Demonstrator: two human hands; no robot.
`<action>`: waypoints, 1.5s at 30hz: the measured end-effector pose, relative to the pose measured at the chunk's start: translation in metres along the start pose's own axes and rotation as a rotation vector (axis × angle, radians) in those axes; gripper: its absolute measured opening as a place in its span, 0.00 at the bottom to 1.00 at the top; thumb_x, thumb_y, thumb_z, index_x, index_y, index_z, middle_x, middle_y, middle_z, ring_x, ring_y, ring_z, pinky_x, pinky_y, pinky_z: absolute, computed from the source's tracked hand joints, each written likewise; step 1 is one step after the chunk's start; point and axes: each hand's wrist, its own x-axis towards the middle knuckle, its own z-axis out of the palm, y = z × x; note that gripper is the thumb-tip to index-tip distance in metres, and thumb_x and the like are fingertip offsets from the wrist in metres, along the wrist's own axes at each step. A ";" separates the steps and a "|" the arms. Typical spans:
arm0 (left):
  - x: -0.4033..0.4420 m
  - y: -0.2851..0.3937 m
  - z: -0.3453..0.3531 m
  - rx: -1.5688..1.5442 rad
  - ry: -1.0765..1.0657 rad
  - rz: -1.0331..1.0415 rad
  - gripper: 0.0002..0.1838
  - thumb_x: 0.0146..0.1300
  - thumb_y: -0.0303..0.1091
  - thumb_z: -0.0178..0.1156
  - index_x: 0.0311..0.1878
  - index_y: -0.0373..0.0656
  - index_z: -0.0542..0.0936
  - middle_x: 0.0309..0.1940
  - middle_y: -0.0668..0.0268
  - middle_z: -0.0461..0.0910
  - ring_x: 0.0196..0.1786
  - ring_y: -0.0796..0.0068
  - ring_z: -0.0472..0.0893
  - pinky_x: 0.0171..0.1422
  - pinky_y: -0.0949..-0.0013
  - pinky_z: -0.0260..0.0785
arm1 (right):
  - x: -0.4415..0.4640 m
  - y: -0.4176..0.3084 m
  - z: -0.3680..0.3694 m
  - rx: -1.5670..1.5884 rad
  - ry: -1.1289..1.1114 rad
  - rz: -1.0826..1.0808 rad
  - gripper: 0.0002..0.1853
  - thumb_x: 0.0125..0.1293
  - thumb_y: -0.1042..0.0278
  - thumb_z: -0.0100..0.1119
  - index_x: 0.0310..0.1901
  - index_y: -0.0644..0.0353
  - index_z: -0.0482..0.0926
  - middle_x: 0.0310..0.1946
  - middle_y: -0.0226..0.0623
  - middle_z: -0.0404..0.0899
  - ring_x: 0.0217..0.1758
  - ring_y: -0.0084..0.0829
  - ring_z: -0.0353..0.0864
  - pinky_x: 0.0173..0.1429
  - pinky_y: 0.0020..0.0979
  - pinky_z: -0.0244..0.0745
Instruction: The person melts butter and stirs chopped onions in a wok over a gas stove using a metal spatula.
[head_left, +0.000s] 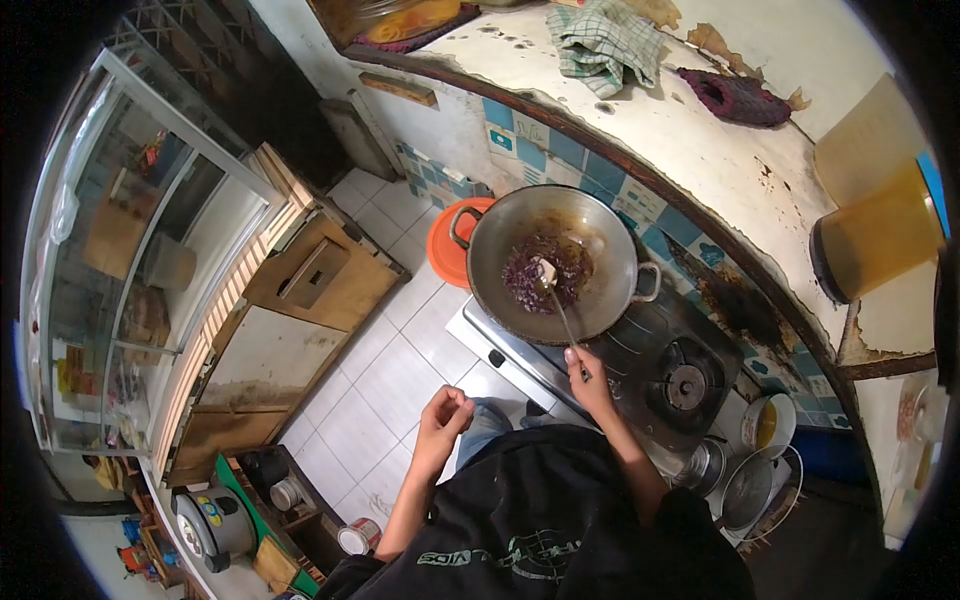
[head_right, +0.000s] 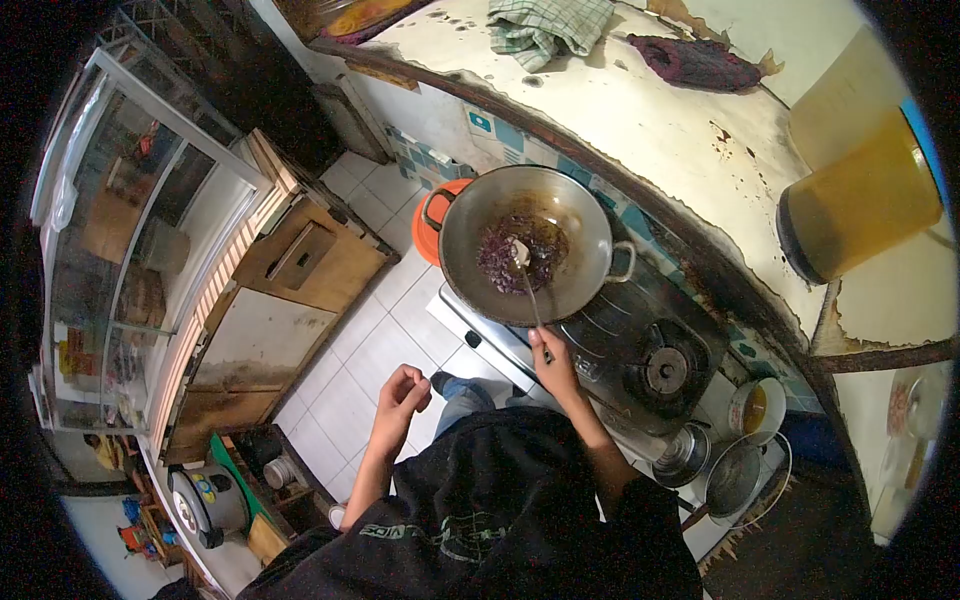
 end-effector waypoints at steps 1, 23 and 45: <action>0.000 0.000 0.000 0.002 -0.001 -0.001 0.07 0.68 0.30 0.57 0.35 0.44 0.69 0.24 0.76 0.66 0.27 0.85 0.64 0.30 0.78 0.54 | 0.000 -0.011 0.000 -0.050 0.007 -0.104 0.13 0.73 0.64 0.51 0.36 0.68 0.73 0.26 0.43 0.71 0.29 0.37 0.71 0.37 0.34 0.66; -0.005 0.001 -0.006 -0.002 0.018 0.003 0.07 0.68 0.30 0.57 0.36 0.43 0.69 0.25 0.75 0.67 0.27 0.84 0.65 0.30 0.78 0.55 | 0.040 -0.012 -0.059 -0.380 0.191 -0.152 0.14 0.72 0.66 0.50 0.37 0.71 0.75 0.30 0.52 0.73 0.35 0.53 0.73 0.43 0.40 0.69; -0.007 -0.001 -0.002 -0.016 0.017 0.007 0.07 0.69 0.29 0.57 0.36 0.44 0.68 0.25 0.76 0.66 0.27 0.85 0.64 0.30 0.78 0.54 | 0.009 0.015 0.001 0.128 0.013 0.167 0.19 0.75 0.56 0.49 0.32 0.65 0.73 0.18 0.31 0.65 0.26 0.22 0.68 0.33 0.30 0.66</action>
